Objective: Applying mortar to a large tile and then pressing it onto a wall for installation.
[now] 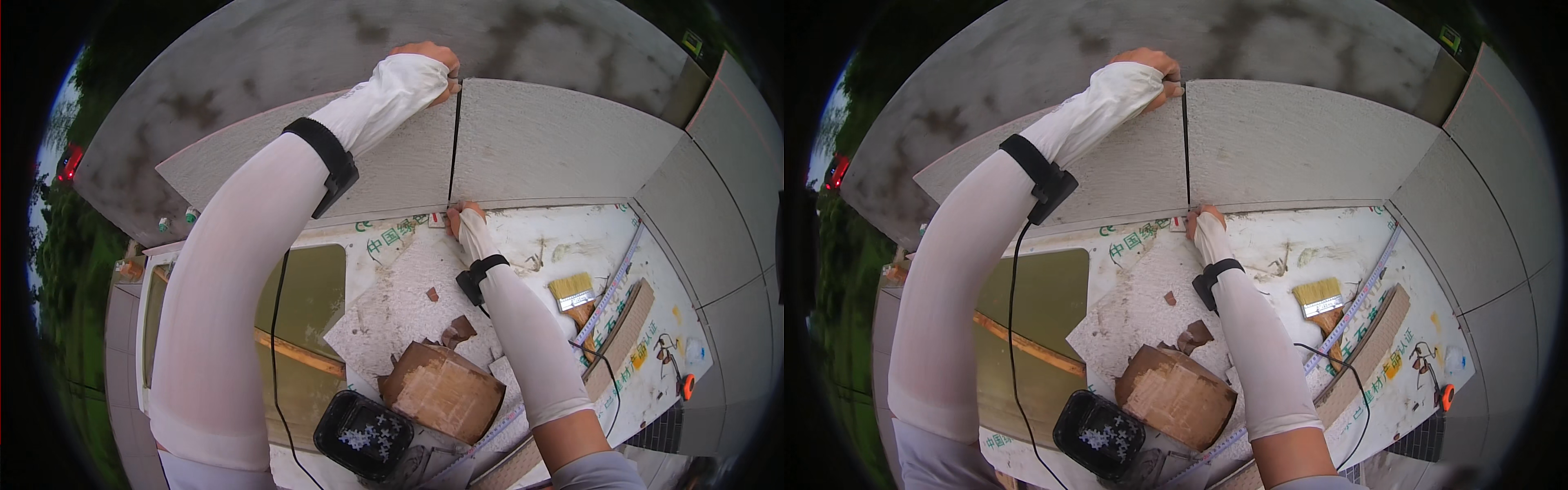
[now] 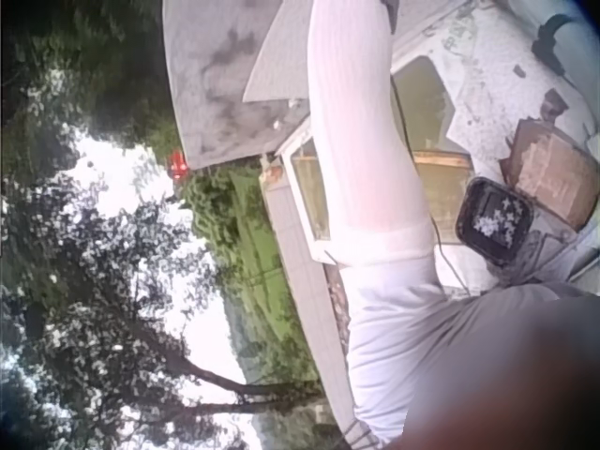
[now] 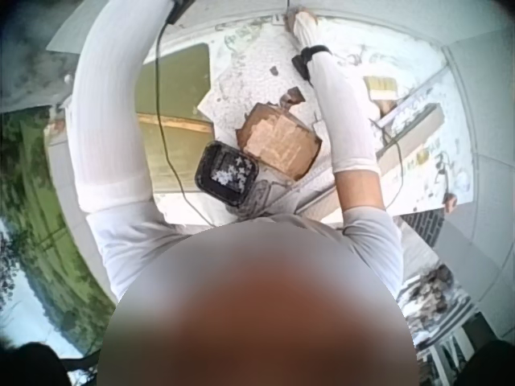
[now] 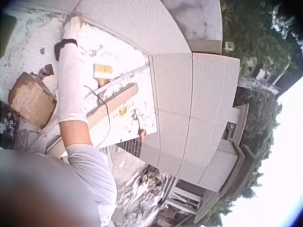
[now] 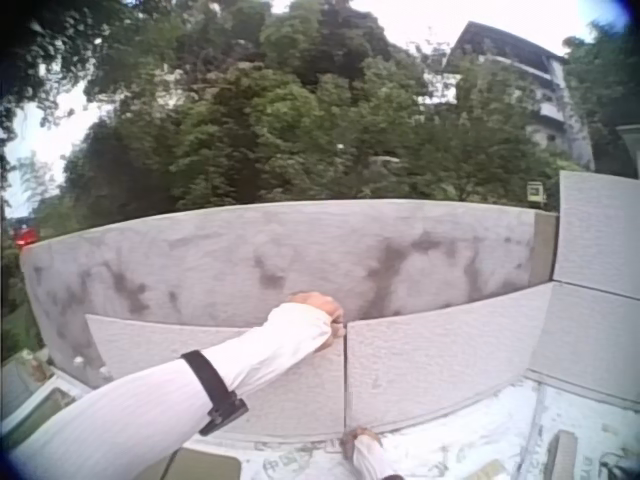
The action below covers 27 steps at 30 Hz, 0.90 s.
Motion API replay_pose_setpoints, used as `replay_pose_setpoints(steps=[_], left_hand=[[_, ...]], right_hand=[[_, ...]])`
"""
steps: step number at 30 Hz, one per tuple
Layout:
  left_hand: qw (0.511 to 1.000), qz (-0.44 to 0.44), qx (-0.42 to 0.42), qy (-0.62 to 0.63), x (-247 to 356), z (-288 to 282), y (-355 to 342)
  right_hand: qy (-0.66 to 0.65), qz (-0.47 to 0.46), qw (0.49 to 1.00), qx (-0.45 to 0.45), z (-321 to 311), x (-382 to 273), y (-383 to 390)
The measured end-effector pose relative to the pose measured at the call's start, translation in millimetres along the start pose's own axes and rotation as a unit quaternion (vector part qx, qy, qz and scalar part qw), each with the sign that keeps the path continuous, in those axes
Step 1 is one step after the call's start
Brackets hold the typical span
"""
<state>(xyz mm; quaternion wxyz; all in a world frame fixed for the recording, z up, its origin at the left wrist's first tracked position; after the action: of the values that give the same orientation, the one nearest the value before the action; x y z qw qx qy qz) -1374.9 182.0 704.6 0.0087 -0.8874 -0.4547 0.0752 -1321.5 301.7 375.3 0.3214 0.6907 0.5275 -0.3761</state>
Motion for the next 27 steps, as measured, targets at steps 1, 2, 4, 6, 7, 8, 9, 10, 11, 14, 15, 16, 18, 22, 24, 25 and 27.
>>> replay_pose_setpoints(steps=[1,2,4,6,7,8,9,10,11,14,15,16,18,22,24,25,27], left_hand=[[1.0,0.003,-0.004,0.01,1,0,-1],[1.0,-0.01,-0.014,0.011,-10,3,4],[1.0,0.001,-0.002,-0.008,-12,3,13],[0.999,0.018,0.014,-0.025,-9,7,22],[0.995,0.06,0.073,-0.014,-11,11,29],[0.986,0.103,0.131,-0.003,-13,15,37],[0.986,0.103,0.133,-0.004,-17,17,45],[0.984,0.092,0.152,0.012,-23,20,54],[0.982,0.079,0.171,0.024,-32,21,65],[0.956,0.065,0.28,0.059,-60,48,88],[0.955,0.07,0.282,0.06,-62,58,93],[0.954,0.046,0.266,0.131,-57,74,90],[0.95,0.017,0.248,0.188,-60,84,107],[0.94,-0.082,0.129,0.306,-80,120,138],[0.937,-0.1,0.11,0.317,-90,141,142],[0.933,-0.097,0.123,0.324,-95,151,143],[0.929,-0.092,0.134,0.334,-97,160,140]], right_hand=[[0.003,0.004,1.0,0.007,-12,1,1],[0.059,-0.03,0.997,-0.035,-12,-23,11],[0.121,-0.062,0.988,-0.07,-29,-49,23],[0.224,-0.131,0.966,-0.026,-52,-57,28],[0.226,-0.131,0.965,-0.024,-62,-58,29],[0.213,-0.119,0.969,-0.021,-73,-54,28],[0.198,-0.11,0.974,-0.02,-79,-54,29],[0.177,-0.101,0.978,-0.032,-81,-53,33],[0.174,-0.107,0.978,-0.033,-75,-53,34],[-0.011,-0.09,0.994,-0.06,-46,-26,24],[-0.107,-0.051,0.991,-0.06,-33,-6,17],[-0.197,-0.007,0.979,-0.047,-28,23,8],[-0.385,0.063,0.92,-0.045,3,50,-9],[-0.439,0.124,0.889,-0.03,49,36,-12],[-0.42,0.137,0.897,-0.022,55,22,-10],[-0.412,0.114,0.904,-0.018,54,15,-7],[-0.395,0.071,0.916,-0.003,49,4,-2]])
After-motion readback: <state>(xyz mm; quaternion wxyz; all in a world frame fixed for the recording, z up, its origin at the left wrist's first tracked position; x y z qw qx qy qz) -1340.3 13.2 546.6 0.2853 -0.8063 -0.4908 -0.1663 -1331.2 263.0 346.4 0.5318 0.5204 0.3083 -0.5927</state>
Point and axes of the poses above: each hand's wrist, its own y-axis away from the middle knuckle, its own z-axis out of the palm, x = y × z, the point moved 1 cm from there along -y, towards the middle knuckle, and after that the axes turned 8 degrees about -x, right-handed, at the moved point
